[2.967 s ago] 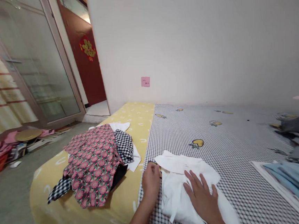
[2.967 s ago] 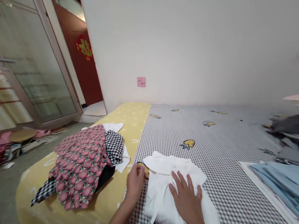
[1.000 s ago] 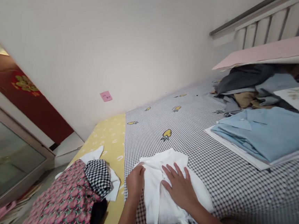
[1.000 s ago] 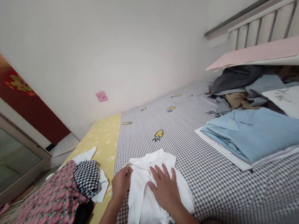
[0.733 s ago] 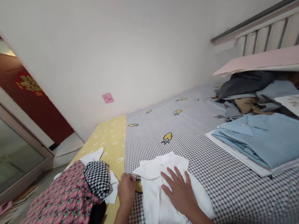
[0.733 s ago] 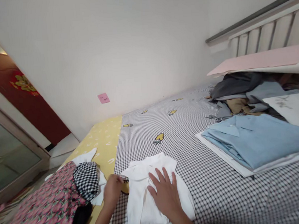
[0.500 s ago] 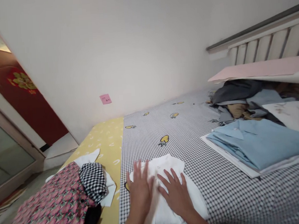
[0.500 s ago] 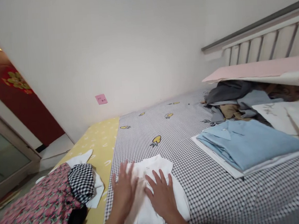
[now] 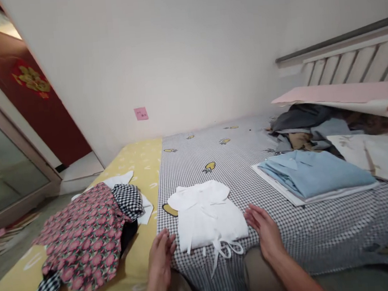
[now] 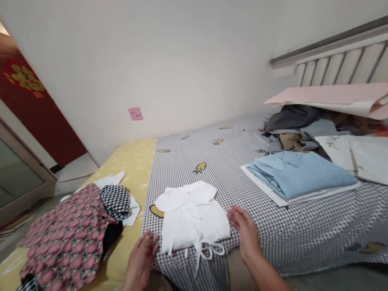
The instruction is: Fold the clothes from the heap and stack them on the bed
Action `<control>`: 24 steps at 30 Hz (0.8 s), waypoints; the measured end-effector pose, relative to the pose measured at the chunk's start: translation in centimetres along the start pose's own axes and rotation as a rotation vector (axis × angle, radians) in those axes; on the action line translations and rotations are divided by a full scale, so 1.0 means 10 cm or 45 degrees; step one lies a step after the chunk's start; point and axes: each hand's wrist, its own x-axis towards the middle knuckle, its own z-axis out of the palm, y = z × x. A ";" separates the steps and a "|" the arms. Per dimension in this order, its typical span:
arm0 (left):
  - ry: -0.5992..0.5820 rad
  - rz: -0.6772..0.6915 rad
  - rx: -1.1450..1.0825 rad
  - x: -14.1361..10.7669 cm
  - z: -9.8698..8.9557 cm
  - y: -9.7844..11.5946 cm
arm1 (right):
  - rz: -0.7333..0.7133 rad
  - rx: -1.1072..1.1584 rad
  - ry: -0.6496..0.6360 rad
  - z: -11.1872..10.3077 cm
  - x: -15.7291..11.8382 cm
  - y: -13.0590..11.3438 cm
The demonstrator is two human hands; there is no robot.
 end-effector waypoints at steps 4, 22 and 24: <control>0.061 -0.307 -0.471 -0.38 -0.38 -0.28 | 0.441 0.406 -0.018 -0.42 -0.60 0.24; -0.091 -0.210 0.308 -0.23 0.36 -0.12 | 0.797 0.502 -0.322 -0.15 -1.03 0.72; -0.083 -0.232 0.290 -0.20 0.39 -0.11 | 0.768 0.567 -0.287 -0.09 -1.01 0.66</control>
